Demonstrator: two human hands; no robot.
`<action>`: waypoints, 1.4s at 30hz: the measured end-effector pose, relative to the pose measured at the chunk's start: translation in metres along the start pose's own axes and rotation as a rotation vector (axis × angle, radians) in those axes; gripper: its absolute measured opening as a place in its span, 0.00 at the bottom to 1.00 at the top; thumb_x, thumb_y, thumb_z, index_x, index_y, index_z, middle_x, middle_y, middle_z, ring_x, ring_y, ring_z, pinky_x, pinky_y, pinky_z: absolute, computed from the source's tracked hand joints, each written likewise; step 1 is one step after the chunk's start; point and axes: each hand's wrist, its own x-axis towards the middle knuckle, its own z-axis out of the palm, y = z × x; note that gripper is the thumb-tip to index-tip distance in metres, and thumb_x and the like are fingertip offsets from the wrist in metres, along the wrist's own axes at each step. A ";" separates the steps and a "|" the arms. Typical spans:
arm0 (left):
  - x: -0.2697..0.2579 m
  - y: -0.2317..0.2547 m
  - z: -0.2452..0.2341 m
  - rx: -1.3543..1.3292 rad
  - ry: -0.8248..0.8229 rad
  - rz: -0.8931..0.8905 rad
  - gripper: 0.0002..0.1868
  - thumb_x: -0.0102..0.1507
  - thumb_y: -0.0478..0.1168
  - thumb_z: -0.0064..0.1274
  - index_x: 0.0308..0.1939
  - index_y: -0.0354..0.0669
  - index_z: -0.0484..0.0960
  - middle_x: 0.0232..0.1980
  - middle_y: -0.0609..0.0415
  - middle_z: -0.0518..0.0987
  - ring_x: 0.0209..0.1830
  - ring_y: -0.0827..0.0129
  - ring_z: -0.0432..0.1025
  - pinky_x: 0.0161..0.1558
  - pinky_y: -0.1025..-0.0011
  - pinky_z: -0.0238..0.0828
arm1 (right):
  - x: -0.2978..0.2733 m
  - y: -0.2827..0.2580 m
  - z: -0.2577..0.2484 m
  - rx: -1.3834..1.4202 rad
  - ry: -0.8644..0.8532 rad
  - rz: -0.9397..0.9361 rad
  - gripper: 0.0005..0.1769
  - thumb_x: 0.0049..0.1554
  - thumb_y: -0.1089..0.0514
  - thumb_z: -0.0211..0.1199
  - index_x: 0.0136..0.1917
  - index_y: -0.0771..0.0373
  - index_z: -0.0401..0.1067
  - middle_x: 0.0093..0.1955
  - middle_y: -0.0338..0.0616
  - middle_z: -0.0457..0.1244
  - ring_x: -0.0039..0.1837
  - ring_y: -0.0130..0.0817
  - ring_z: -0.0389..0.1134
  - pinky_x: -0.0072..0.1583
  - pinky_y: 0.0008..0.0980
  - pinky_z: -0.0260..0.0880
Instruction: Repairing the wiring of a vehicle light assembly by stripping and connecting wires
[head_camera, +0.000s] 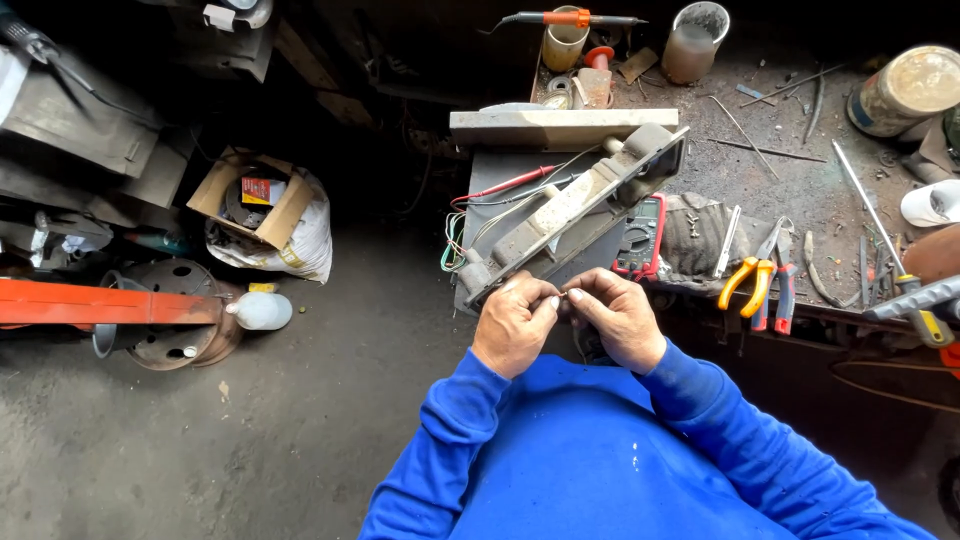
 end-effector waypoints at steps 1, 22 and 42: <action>0.000 -0.001 0.000 0.000 -0.003 0.000 0.04 0.62 0.37 0.55 0.36 0.46 0.85 0.28 0.50 0.73 0.31 0.57 0.75 0.36 0.65 0.73 | -0.001 -0.001 0.000 0.001 0.002 0.001 0.07 0.61 0.64 0.62 0.48 0.71 0.78 0.34 0.51 0.69 0.35 0.30 0.72 0.39 0.30 0.74; 0.003 -0.002 -0.002 0.030 -0.037 -0.003 0.06 0.63 0.39 0.52 0.34 0.48 0.84 0.27 0.49 0.71 0.31 0.54 0.75 0.37 0.63 0.74 | -0.003 -0.008 0.004 -0.043 -0.001 0.016 0.08 0.61 0.64 0.61 0.45 0.69 0.79 0.32 0.49 0.69 0.33 0.31 0.73 0.37 0.31 0.75; 0.003 0.007 -0.003 0.040 -0.037 -0.037 0.06 0.63 0.39 0.52 0.33 0.45 0.83 0.27 0.46 0.73 0.31 0.51 0.76 0.35 0.60 0.74 | -0.007 -0.010 0.006 -0.018 0.000 0.020 0.08 0.62 0.65 0.60 0.47 0.70 0.79 0.33 0.49 0.69 0.34 0.30 0.72 0.39 0.30 0.74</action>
